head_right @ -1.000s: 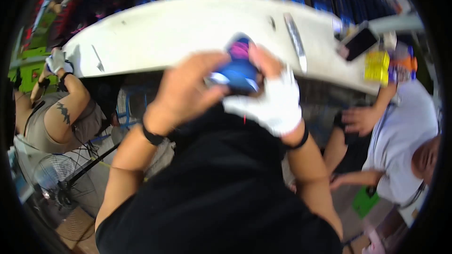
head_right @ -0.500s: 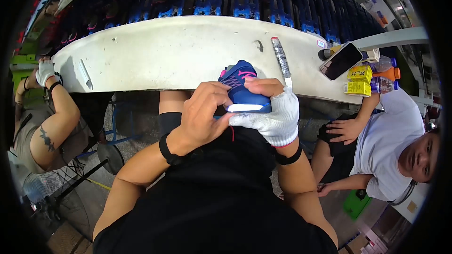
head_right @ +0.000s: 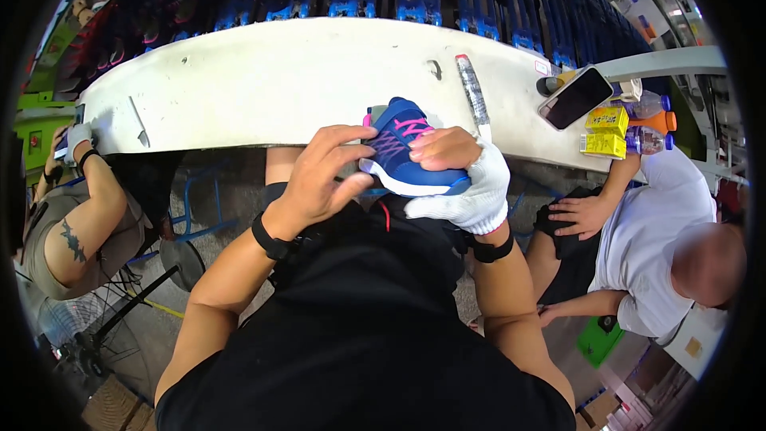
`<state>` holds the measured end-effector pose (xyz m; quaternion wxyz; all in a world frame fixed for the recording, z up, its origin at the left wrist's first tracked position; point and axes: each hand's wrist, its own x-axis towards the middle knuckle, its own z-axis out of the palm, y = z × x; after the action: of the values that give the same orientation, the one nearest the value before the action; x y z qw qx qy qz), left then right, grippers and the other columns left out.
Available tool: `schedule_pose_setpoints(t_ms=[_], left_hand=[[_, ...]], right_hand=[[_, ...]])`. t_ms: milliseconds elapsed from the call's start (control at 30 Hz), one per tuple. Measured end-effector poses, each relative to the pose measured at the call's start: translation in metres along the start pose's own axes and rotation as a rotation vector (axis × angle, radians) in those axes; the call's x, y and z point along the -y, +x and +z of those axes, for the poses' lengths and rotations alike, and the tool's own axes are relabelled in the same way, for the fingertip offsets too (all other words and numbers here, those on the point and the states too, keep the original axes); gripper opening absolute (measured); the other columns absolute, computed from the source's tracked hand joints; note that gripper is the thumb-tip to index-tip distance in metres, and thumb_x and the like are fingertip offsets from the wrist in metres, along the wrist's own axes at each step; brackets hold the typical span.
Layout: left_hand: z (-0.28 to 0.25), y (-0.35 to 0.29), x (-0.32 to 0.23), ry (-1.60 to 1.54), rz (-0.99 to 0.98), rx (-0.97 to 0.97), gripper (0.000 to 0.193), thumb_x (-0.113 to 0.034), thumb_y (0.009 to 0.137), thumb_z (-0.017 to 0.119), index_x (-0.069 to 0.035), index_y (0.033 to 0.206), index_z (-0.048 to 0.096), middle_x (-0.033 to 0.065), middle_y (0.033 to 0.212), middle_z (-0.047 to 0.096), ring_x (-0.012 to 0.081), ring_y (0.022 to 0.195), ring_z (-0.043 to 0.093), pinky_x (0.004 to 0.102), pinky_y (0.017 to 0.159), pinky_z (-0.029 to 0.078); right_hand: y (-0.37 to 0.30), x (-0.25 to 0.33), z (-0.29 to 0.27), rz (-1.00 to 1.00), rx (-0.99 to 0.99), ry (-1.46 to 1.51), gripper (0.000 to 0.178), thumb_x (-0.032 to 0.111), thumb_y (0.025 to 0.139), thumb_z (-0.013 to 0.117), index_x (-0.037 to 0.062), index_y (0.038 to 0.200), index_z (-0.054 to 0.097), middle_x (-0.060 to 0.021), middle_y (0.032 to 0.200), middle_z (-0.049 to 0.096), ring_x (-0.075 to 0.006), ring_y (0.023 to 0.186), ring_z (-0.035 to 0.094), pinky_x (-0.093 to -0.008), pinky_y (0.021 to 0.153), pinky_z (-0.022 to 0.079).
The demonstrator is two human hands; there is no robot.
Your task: Inspect blue sneakers on a production bench and place them onto a conveyor belt system.
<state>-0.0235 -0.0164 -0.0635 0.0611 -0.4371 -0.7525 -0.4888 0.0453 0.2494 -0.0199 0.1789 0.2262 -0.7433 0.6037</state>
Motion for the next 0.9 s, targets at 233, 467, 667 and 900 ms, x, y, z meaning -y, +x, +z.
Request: schedule_pose_setpoints(t_ms=[233, 467, 667, 900], left_hand=[[-0.043, 0.012, 0.020, 0.247, 0.167, 0.030, 0.062, -0.012, 0.082, 0.086, -0.006, 0.141, 0.069, 0.0163, 0.150, 0.069, 0.0393, 0.139, 0.066, 0.0481, 0.112, 0.059], [-0.087, 0.071, -0.007, 0.201, 0.119, 0.160, 0.075, -0.031, 0.080, 0.096, 0.000, 0.141, 0.066, 0.0206, 0.129, 0.077, 0.0420, 0.115, 0.077, 0.0477, 0.099, 0.063], [-0.081, 0.097, -0.006, 0.088, -0.250, 0.371, 0.079, -0.028, 0.073, 0.097, -0.002, 0.140, 0.064, 0.0261, 0.115, 0.078, 0.0454, 0.107, 0.078, 0.0476, 0.092, 0.062], [-0.085, 0.103, 0.009, 0.093, -0.362, 0.323, 0.079, -0.028, 0.074, 0.102, -0.001, 0.136, 0.063, 0.0239, 0.104, 0.080, 0.0459, 0.097, 0.079, 0.0475, 0.090, 0.062]], right_hand=[[-0.013, -0.031, 0.032, 0.235, -0.572, 0.892, 0.052, 0.061, 0.111, 0.062, 0.0092, 0.112, 0.065, -0.0106, 0.101, 0.067, -0.0311, 0.110, 0.069, -0.0533, 0.107, 0.053], [0.052, -0.033, 0.031, 0.090, 0.010, -0.107, 0.080, 0.029, 0.074, 0.098, 0.0046, 0.143, 0.065, -0.0232, 0.148, 0.067, -0.0379, 0.142, 0.063, -0.0471, 0.122, 0.048], [0.073, -0.042, 0.055, 0.161, -0.065, 0.104, 0.073, 0.025, 0.085, 0.089, 0.0050, 0.147, 0.056, -0.0244, 0.163, 0.055, -0.0329, 0.145, 0.058, -0.0466, 0.118, 0.049], [0.078, -0.068, 0.074, 0.084, -0.480, 0.671, 0.044, 0.039, 0.113, 0.062, 0.0047, 0.139, 0.054, -0.0103, 0.129, 0.060, -0.0177, 0.115, 0.060, -0.0382, 0.105, 0.049]])
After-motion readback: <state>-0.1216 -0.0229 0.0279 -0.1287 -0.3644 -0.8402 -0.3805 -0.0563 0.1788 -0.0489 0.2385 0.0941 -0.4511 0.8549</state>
